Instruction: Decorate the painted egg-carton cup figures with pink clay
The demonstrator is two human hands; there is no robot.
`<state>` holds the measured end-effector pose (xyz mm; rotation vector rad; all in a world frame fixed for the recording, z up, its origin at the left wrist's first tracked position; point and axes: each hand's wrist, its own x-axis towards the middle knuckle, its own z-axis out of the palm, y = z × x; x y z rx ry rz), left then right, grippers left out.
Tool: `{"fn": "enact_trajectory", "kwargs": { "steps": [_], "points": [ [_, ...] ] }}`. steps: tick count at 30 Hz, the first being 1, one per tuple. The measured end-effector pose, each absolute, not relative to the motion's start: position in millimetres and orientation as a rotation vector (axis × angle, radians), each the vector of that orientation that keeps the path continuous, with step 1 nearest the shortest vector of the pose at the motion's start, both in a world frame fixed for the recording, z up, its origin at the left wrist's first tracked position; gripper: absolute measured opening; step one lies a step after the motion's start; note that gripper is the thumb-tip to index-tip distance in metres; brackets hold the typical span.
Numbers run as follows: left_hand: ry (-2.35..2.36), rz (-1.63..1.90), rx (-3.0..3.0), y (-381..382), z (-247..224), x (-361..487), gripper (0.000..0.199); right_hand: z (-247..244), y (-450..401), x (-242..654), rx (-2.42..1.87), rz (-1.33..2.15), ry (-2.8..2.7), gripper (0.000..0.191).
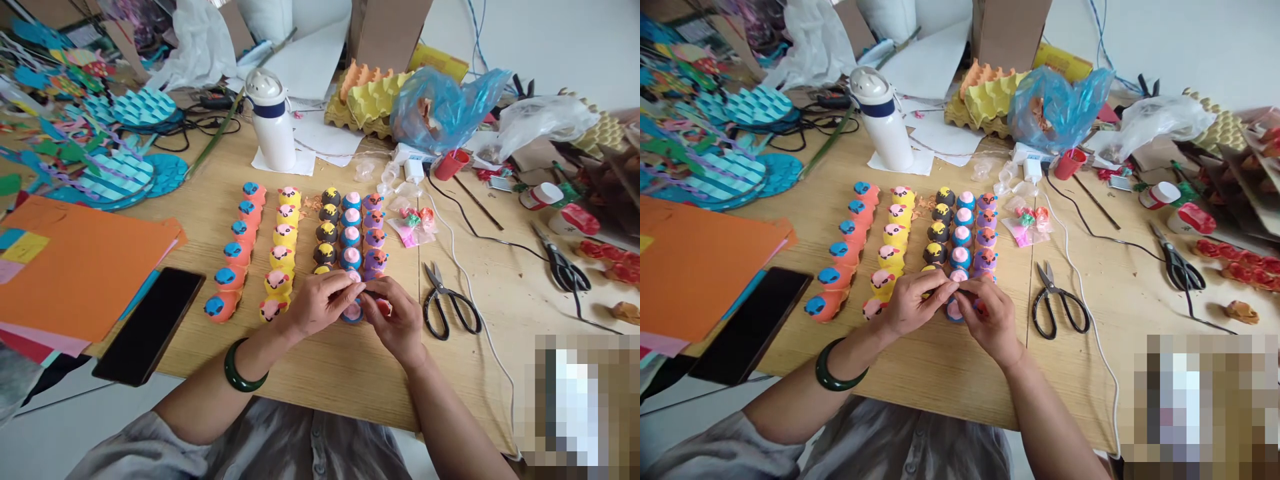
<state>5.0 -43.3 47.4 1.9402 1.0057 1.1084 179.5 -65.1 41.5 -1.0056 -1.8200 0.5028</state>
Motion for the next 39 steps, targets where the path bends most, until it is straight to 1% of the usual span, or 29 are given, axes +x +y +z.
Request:
{"fn": "enact_trajectory", "kwargs": {
  "steps": [2,9,14,20,28,31,35,39],
  "points": [
    [1.024,1.086,1.913,-44.4,47.2,5.1,0.034,41.6,-64.9,179.3,-0.996,0.501,-1.810,0.015],
    [1.055,1.102,1.882,-44.6,49.1,6.3,0.032,38.5,-64.7,178.9,-0.992,0.517,-1.795,0.021],
    [1.019,1.096,1.865,-44.4,49.8,6.5,0.032,36.6,-66.2,178.8,-0.996,0.551,-1.762,0.020],
    [1.041,1.077,1.782,-45.2,51.3,7.0,0.035,37.3,-64.4,180.7,-0.967,0.515,-1.787,0.025],
    [0.999,1.173,1.856,-45.6,49.7,7.3,0.028,38.0,-65.6,178.9,-0.982,0.499,-1.774,0.021],
    [0.981,1.208,1.844,-45.7,50.3,7.0,0.026,36.9,-64.5,179.9,-0.956,0.468,-1.787,0.024],
    [1.045,1.231,1.863,-46.0,49.1,6.4,0.028,35.5,-65.1,178.7,-0.968,0.523,-1.768,0.031],
    [1.006,1.196,1.894,-45.7,48.0,6.6,0.028,35.5,-65.9,177.1,-0.971,0.520,-1.759,0.025]
  ]
}}
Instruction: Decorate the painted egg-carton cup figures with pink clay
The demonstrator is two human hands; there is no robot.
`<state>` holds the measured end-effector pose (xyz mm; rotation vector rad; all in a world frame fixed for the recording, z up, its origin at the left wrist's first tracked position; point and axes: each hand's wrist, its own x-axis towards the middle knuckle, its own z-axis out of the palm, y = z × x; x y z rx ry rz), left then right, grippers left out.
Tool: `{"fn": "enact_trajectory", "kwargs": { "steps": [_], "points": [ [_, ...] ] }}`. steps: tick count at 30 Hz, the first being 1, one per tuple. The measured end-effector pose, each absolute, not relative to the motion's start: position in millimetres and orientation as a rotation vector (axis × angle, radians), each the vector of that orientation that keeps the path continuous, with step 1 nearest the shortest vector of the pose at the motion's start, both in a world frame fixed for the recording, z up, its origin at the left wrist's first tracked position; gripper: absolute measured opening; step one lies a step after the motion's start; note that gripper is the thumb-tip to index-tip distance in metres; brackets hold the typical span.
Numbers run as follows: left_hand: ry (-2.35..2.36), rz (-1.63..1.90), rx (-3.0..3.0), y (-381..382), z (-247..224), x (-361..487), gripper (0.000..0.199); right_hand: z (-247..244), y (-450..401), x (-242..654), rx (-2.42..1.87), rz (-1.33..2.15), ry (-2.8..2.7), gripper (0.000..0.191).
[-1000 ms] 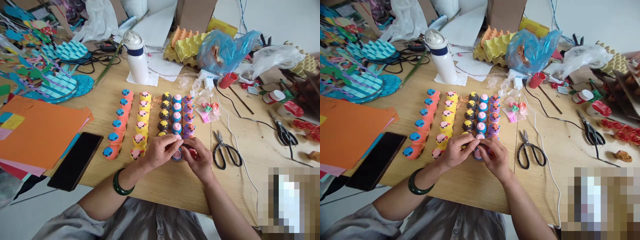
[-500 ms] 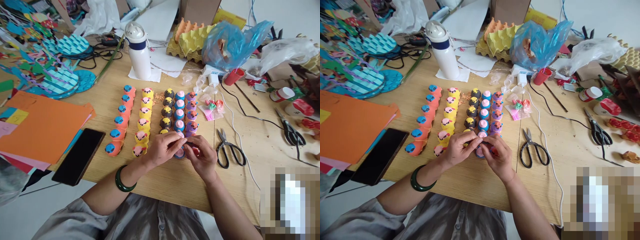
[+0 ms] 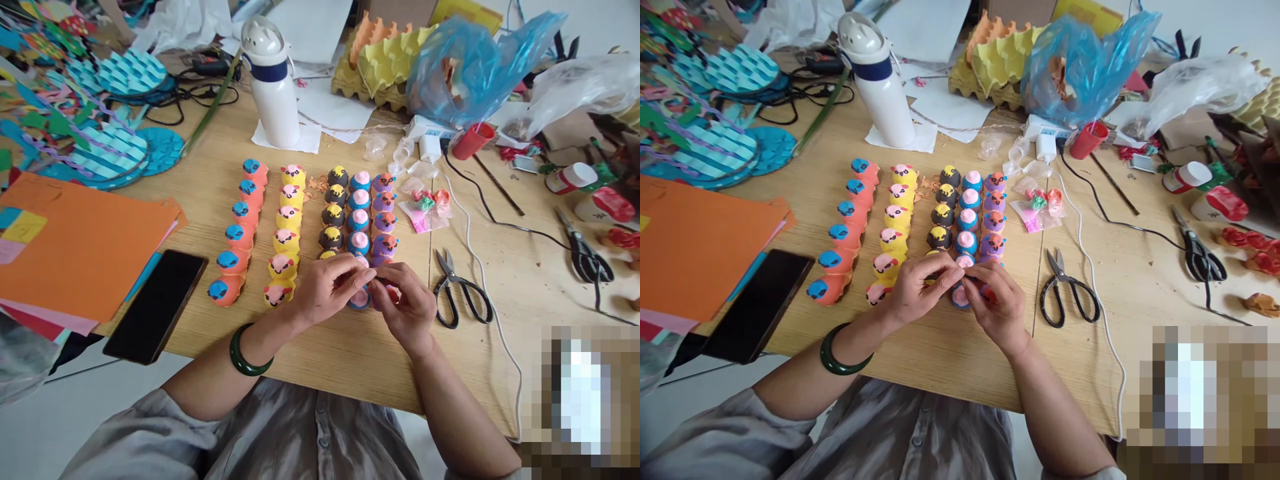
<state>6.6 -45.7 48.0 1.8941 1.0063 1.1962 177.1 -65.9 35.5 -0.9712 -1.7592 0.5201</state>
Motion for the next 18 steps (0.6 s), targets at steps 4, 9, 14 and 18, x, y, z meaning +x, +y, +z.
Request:
{"fn": "enact_trajectory", "kwargs": {
  "steps": [4,9,14,18],
  "points": [
    [1.005,1.213,1.878,-45.4,49.4,6.3,0.024,38.5,-62.2,182.9,-0.970,0.487,-1.804,0.026],
    [1.137,1.360,1.674,-41.0,45.6,0.7,0.032,47.2,-59.0,190.0,-1.151,0.205,-2.025,0.036],
    [1.154,1.505,1.423,-31.0,37.4,-4.2,0.035,58.2,-76.0,175.4,-1.354,-0.138,-2.467,0.055],
    [1.120,1.515,1.319,-26.8,37.4,-3.8,0.041,58.9,-93.9,164.3,-1.499,-0.287,-2.510,0.060]
  ]
}}
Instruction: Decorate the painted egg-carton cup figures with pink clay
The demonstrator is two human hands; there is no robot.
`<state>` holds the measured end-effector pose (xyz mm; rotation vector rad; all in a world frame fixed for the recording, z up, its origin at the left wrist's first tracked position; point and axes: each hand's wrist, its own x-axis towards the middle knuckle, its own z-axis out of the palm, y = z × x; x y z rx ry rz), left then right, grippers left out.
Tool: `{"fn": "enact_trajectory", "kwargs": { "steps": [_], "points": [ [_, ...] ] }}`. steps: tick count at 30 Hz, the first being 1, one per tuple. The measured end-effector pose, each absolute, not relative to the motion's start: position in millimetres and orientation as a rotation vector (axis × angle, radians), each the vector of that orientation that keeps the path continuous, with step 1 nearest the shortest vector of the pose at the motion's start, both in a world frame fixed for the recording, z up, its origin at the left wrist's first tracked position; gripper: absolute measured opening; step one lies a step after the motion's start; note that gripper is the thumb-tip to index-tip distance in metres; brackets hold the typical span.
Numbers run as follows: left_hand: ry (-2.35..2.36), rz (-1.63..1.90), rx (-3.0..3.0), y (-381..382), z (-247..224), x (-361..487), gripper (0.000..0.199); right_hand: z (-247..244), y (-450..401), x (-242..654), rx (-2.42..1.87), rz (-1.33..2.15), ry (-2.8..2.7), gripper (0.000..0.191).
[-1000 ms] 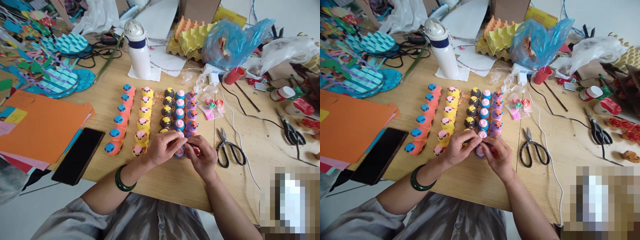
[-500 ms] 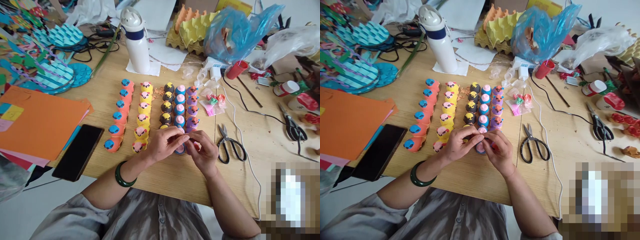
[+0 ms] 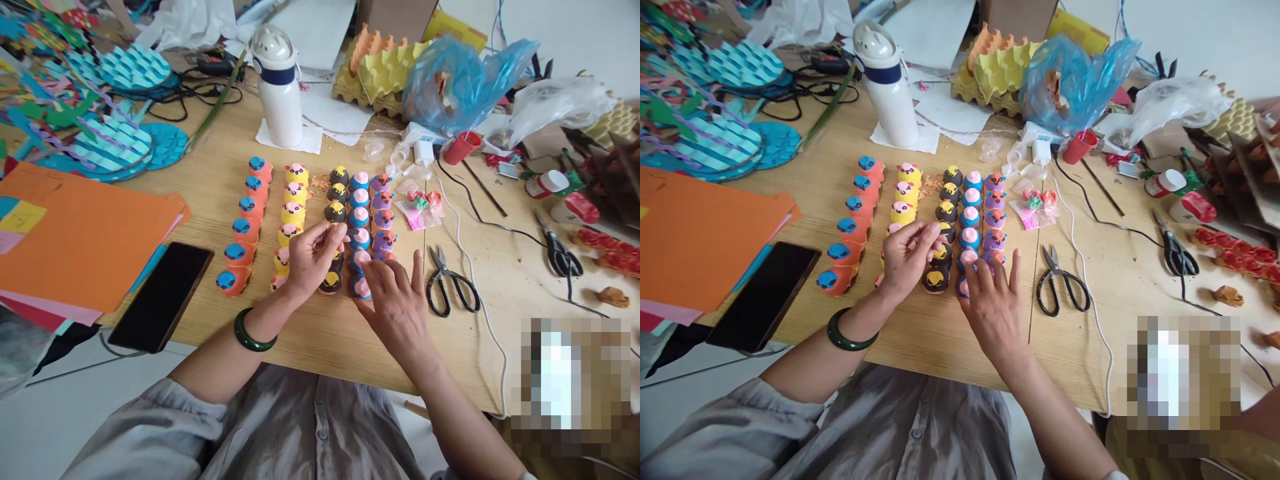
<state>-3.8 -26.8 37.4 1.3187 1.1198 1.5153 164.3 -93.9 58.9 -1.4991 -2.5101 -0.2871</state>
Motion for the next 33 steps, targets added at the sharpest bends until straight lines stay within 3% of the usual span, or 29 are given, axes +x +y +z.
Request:
{"fn": "enact_trajectory", "kwargs": {
  "steps": [5,11,24,33],
  "points": [
    [1.110,1.515,1.294,-25.7,34.6,-1.6,0.042,45.0,-104.8,158.8,-1.584,-0.388,-2.437,0.059],
    [1.085,1.540,1.376,-26.7,31.9,-1.6,0.044,38.4,-105.2,161.5,-1.408,-0.385,-2.347,0.036],
    [1.051,1.663,1.322,-26.9,41.6,-6.2,0.044,53.5,-109.7,211.2,-1.424,-0.369,-1.998,0.057],
    [1.053,1.577,1.373,-29.7,37.1,-3.9,0.040,25.4,-112.6,255.9,-1.445,-0.344,-2.187,0.050]
  ]
}}
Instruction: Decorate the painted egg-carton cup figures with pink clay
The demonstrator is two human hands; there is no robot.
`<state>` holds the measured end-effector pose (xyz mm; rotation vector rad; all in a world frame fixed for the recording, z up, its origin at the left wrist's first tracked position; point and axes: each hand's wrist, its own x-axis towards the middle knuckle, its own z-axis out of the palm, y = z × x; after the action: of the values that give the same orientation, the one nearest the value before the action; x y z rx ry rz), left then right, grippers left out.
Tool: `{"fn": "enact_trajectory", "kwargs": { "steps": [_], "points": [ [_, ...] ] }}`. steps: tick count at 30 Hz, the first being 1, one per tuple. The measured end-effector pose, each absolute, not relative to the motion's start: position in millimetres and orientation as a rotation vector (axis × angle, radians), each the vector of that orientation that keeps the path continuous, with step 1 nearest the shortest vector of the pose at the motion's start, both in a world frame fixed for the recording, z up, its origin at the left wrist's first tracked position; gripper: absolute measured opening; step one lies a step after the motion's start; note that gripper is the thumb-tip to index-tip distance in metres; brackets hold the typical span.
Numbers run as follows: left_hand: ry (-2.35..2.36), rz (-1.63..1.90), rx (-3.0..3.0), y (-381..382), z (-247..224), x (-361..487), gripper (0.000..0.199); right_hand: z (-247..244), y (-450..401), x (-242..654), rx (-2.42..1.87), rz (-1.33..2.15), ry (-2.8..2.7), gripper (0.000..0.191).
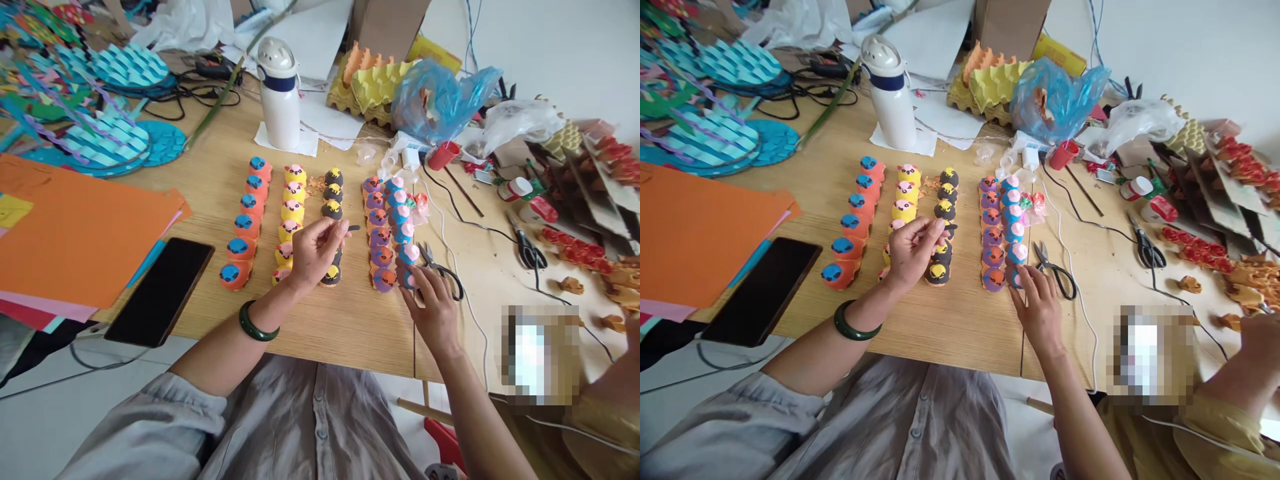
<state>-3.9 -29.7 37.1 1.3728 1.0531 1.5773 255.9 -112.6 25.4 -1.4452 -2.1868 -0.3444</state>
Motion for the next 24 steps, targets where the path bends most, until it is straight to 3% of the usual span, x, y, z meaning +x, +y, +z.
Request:
{"fn": "enact_trajectory", "kwargs": {
  "steps": [10,17,24],
  "points": [
    [1.042,1.496,1.428,-27.9,30.8,-3.1,0.039,19.8,-101.6,223.6,-1.378,-0.175,-2.208,0.048],
    [1.033,1.407,1.447,-30.1,32.5,-1.7,0.040,19.9,-100.8,227.6,-1.494,-0.242,-2.199,0.043],
    [1.043,1.373,1.556,-31.5,29.6,-1.5,0.040,25.2,-108.1,224.3,-1.498,-0.090,-2.190,0.049]
  ]
}}
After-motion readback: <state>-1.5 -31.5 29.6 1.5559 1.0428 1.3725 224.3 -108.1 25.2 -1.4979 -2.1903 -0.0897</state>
